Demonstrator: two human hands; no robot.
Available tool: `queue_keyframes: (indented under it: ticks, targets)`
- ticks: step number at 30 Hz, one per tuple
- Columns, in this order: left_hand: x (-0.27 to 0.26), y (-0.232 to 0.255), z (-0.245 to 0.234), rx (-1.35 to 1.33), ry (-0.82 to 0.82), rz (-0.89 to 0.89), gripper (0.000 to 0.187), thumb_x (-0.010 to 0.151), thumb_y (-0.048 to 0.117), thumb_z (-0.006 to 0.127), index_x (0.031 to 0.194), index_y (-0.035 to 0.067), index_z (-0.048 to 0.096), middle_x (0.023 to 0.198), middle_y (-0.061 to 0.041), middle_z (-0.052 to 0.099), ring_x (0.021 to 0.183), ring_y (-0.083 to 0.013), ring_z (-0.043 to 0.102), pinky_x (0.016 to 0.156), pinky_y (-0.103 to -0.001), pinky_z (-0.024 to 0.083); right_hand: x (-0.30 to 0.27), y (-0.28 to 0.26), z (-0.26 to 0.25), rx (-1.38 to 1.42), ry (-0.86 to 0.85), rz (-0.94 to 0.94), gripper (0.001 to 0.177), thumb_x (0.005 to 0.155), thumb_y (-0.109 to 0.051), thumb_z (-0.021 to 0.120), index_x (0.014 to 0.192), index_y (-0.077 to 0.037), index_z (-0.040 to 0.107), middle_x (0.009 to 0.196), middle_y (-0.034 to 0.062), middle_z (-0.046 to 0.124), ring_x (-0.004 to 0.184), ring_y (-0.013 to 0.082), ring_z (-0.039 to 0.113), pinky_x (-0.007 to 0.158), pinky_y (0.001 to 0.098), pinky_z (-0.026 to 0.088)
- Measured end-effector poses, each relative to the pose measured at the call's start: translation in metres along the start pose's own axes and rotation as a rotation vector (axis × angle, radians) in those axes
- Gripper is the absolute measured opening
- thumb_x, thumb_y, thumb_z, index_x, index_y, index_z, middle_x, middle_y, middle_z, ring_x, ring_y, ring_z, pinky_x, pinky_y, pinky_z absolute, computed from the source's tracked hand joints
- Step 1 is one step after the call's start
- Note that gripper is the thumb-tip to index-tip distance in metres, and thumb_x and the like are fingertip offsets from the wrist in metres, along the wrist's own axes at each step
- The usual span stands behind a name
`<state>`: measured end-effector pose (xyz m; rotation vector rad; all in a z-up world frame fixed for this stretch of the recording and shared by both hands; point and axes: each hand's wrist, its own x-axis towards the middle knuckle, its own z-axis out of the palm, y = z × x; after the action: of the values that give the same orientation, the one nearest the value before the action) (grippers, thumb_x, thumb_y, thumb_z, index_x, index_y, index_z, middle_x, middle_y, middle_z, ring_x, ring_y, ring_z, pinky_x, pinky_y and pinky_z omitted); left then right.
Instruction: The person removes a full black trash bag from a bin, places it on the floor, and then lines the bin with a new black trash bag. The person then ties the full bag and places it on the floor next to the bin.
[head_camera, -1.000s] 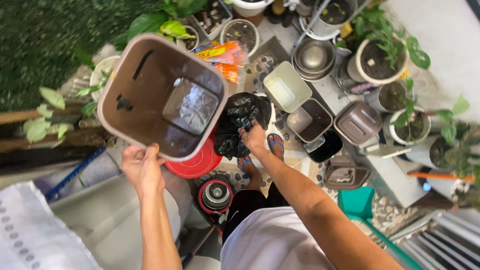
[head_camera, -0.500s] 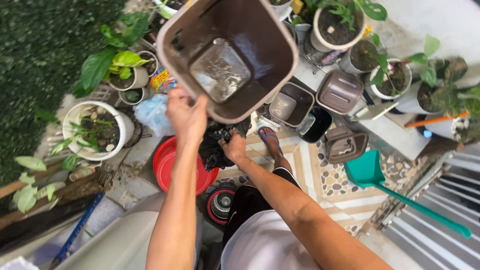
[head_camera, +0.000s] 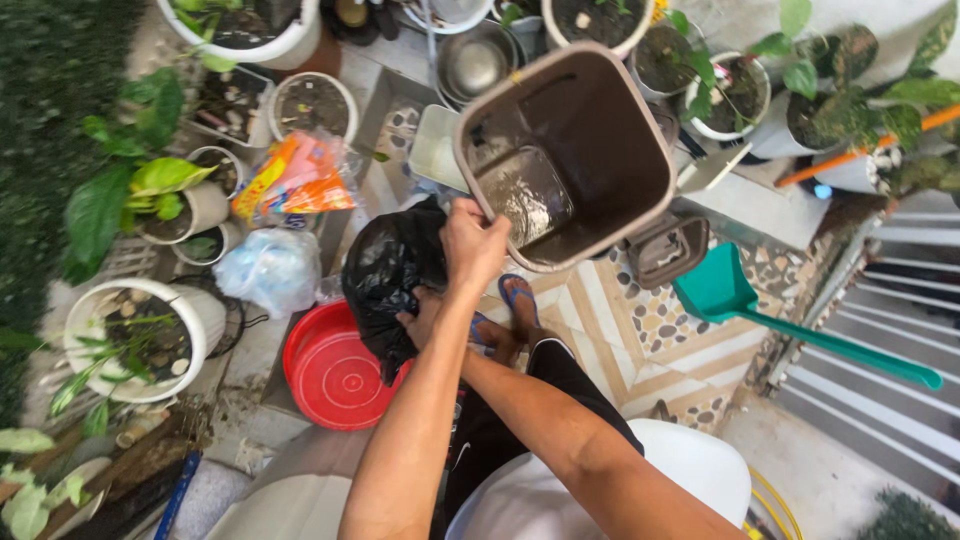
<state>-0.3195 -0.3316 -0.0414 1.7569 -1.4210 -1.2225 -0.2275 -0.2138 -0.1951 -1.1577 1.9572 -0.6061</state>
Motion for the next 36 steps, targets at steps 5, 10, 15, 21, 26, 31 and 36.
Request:
queue_keyframes:
  ticks: [5, 10, 15, 21, 26, 31, 36]
  targets:
    - [-0.024, -0.011, 0.048, -0.023, -0.233, -0.1, 0.026, 0.076, 0.014, 0.075, 0.092, 0.002, 0.058, 0.078, -0.014, 0.074, 0.069, -0.0252, 0.074, 0.067, -0.038, 0.058, -0.014, -0.029, -0.04, 0.186, 0.064, -0.069, 0.045, 0.072, -0.014, 0.086, 0.11, 0.002, 0.066, 0.103, 0.025, 0.07, 0.098, 0.0446, 0.067, 0.086, 0.0484, 0.053]
    - [-0.038, -0.024, 0.095, 0.141, -0.411, -0.05, 0.023, 0.078, 0.013, 0.073, 0.092, 0.002, 0.06, 0.081, -0.017, 0.074, 0.075, -0.0302, 0.074, 0.072, -0.041, 0.057, -0.023, -0.027, -0.058, 0.338, 0.051, -0.132, 0.04, 0.076, -0.006, 0.082, 0.11, 0.003, 0.064, 0.101, 0.0255, 0.067, 0.097, 0.0448, 0.067, 0.084, 0.0472, 0.054]
    - [-0.054, -0.043, 0.135, 0.195, -0.606, -0.04, 0.028, 0.08, 0.016, 0.072, 0.099, 0.001, 0.057, 0.088, -0.023, 0.072, 0.088, -0.041, 0.073, 0.08, -0.048, 0.056, -0.022, -0.021, -0.057, 0.372, 0.012, -0.144, 0.035, 0.082, -0.005, 0.079, 0.112, 0.002, 0.063, 0.1, 0.0238, 0.065, 0.092, 0.0429, 0.066, 0.081, 0.0466, 0.054]
    - [-0.064, -0.085, 0.165, 0.334, -0.784, 0.098, 0.036, 0.082, 0.018, 0.074, 0.106, -0.001, 0.056, 0.098, -0.029, 0.071, 0.098, -0.0472, 0.068, 0.089, -0.051, 0.054, -0.015, -0.018, -0.045, 0.391, 0.054, -0.138, 0.033, 0.083, -0.006, 0.077, 0.113, 0.0, 0.064, 0.102, 0.0213, 0.065, 0.09, 0.0415, 0.067, 0.08, 0.046, 0.055]
    - [-0.078, -0.105, 0.187, 0.425, -0.925, 0.067, 0.04, 0.082, 0.014, 0.071, 0.114, -0.001, 0.052, 0.101, -0.029, 0.072, 0.102, -0.0475, 0.068, 0.092, -0.053, 0.053, -0.014, -0.016, -0.047, 0.428, 0.081, -0.196, 0.032, 0.086, -0.006, 0.074, 0.115, -0.001, 0.063, 0.105, 0.0209, 0.065, 0.094, 0.0437, 0.066, 0.081, 0.0476, 0.055]
    - [-0.09, -0.131, 0.216, 0.504, -1.012, 0.153, 0.04, 0.082, 0.011, 0.07, 0.115, -0.002, 0.052, 0.101, -0.031, 0.07, 0.101, -0.0496, 0.068, 0.094, -0.053, 0.053, -0.011, -0.015, -0.046, 0.393, 0.025, -0.16, 0.031, 0.087, -0.008, 0.075, 0.116, -0.002, 0.063, 0.106, 0.021, 0.065, 0.094, 0.0448, 0.066, 0.081, 0.0495, 0.055]
    - [-0.093, -0.156, 0.241, 0.53, -1.089, 0.196, 0.043, 0.081, 0.008, 0.068, 0.117, -0.006, 0.049, 0.097, -0.033, 0.07, 0.099, -0.0487, 0.069, 0.091, -0.051, 0.055, -0.013, -0.013, -0.045, 0.435, -0.059, -0.2, 0.032, 0.091, -0.008, 0.073, 0.12, -0.002, 0.062, 0.112, 0.0203, 0.063, 0.096, 0.0433, 0.066, 0.085, 0.0478, 0.056]
